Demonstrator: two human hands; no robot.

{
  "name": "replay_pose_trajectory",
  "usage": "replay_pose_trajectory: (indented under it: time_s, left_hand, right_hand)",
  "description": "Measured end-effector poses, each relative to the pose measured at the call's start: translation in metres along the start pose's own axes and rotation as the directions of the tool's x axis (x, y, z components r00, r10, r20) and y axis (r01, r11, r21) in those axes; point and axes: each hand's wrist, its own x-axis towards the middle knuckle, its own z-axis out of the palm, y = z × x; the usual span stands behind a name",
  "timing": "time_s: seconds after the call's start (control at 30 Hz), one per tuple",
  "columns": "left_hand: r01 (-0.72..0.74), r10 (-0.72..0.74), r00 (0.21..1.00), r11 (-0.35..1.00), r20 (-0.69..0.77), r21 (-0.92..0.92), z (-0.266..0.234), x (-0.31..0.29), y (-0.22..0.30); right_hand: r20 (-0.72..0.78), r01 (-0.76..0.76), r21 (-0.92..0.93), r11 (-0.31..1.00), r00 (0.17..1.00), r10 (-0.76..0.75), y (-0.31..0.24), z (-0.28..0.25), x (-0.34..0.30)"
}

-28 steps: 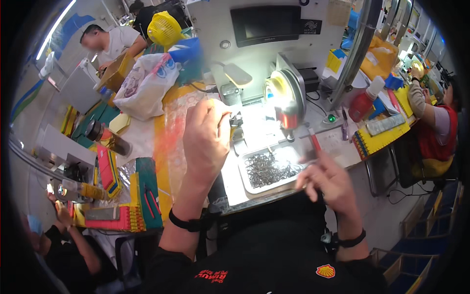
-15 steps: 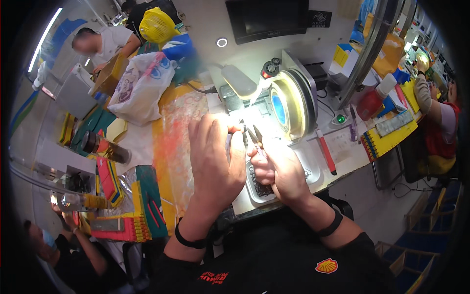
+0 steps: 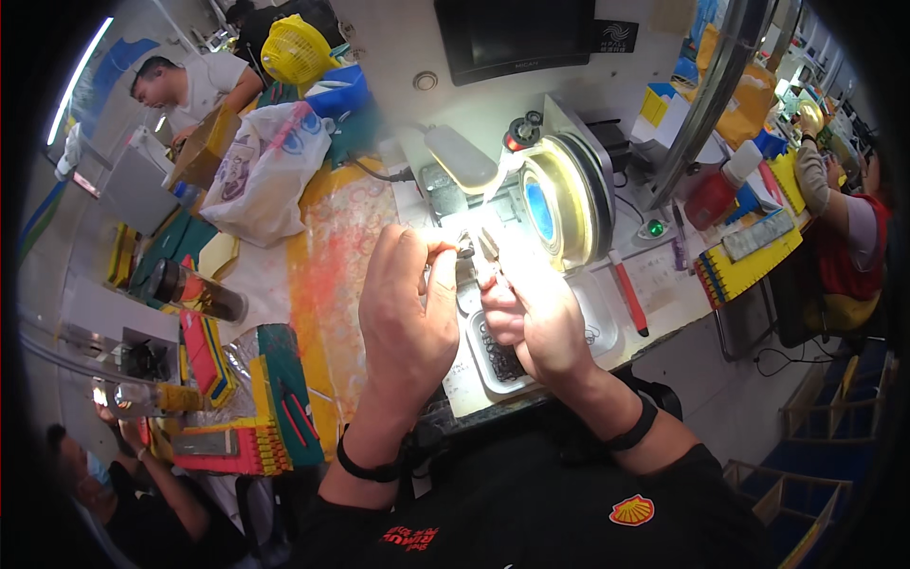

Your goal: Assembling small metal components using adhesive and a precision workstation.

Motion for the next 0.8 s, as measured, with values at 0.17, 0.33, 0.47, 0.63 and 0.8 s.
replay_pose_trajectory:
  time_s: [0.17, 0.33, 0.47, 0.63, 0.8]
  left_hand:
    - [0.104, -0.101, 0.995, 0.98, 0.027, -0.171, 0.005, -0.002, -0.016]
    - [0.519, -0.415, 0.848, 0.53, 0.328, -0.67, -0.069, 0.007, -0.056]
    - [0.343, -0.535, 0.843, 0.452, 0.058, -0.823, -0.118, -0.004, -0.096]
    - [0.427, -0.436, 0.895, 0.899, -0.096, -0.098, -0.067, 0.011, -0.098]
    - [0.238, -0.199, 0.966, 0.931, -0.162, 0.275, -0.053, -0.003, -0.065]
  right_hand:
    - [-0.074, 0.159, -0.527, 0.835, 0.97, -0.232, 0.003, -0.006, -0.006]
    - [0.38, 0.548, -0.807, 0.218, 0.766, -0.518, -0.044, -0.047, -0.062]
    - [-0.036, 0.117, -0.976, 0.182, 0.74, -0.671, -0.067, -0.095, -0.068]
    - [0.264, -0.098, -0.921, -0.376, 0.553, -0.79, -0.057, -0.122, -0.038]
    - [0.202, 0.145, -0.979, -0.145, 0.551, -0.81, -0.061, -0.054, -0.084]
